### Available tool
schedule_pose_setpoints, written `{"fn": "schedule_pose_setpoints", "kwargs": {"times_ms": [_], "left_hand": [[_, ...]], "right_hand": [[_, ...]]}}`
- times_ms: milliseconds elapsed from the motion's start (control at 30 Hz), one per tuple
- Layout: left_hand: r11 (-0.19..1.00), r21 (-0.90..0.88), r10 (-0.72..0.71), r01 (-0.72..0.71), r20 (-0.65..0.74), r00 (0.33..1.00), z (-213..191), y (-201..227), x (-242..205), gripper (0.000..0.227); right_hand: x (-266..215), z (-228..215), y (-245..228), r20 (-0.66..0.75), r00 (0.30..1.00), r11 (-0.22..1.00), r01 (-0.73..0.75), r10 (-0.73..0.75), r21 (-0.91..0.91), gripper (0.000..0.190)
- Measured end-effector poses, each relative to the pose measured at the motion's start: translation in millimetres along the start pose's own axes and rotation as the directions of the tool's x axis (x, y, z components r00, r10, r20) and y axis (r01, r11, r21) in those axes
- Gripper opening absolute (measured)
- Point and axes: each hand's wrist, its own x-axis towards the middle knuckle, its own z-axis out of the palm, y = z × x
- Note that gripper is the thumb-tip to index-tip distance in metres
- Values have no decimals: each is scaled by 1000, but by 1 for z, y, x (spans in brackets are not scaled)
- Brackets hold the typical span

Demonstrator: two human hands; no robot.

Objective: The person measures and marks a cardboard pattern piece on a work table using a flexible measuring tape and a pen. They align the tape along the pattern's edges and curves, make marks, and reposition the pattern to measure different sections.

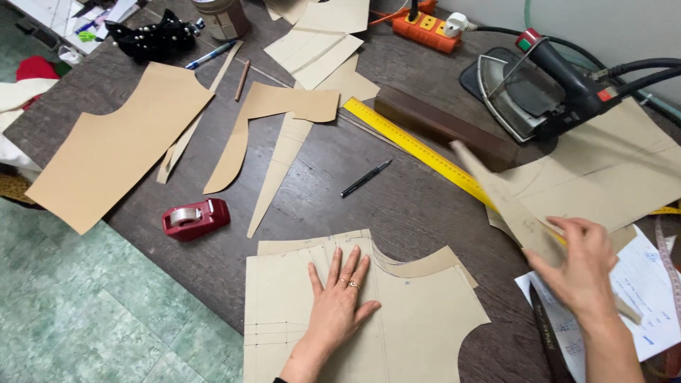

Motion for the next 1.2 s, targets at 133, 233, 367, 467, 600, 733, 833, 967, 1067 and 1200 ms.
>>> {"fn": "schedule_pose_setpoints", "kwargs": {"times_ms": [133,233,367,467,600,733,833,967,1067,1200], "left_hand": [[1000,-11,4,-4,-19,1000,1,-2,-1,90],[1000,19,21,-20,-59,998,7,-3,-2,92],[999,25,30,-28,-89,996,6,-3,-2,92],[1000,-28,11,-11,-31,999,-2,-1,-2,90],[999,-36,26,-28,-67,997,-2,-1,-2,89],[998,-56,15,-18,-42,999,-5,-1,-2,87],[997,-79,9,-12,-42,999,-8,-3,-4,85],[964,-240,-129,112,-56,990,-21,-21,-12,76],[948,-262,-229,181,-166,959,-28,-47,-21,68],[927,-294,-313,232,-268,911,-45,-72,-26,51]], "right_hand": [[-19,3,-23,-180,979,987,113,-91,112,64],[-37,12,-55,43,998,930,-48,34,365,34],[-55,41,-78,255,961,810,-236,111,537,23],[-60,45,-90,296,946,833,-268,132,483,21],[-57,37,-101,378,891,710,-436,253,553,30],[-54,55,-84,402,888,561,-453,222,692,31],[-53,50,-88,488,862,614,-462,140,640,16],[-51,28,-100,532,842,711,-321,-88,625,21],[-55,36,-86,531,820,676,-269,-214,686,23],[-59,44,-80,498,824,628,-240,-272,740,23]]}}
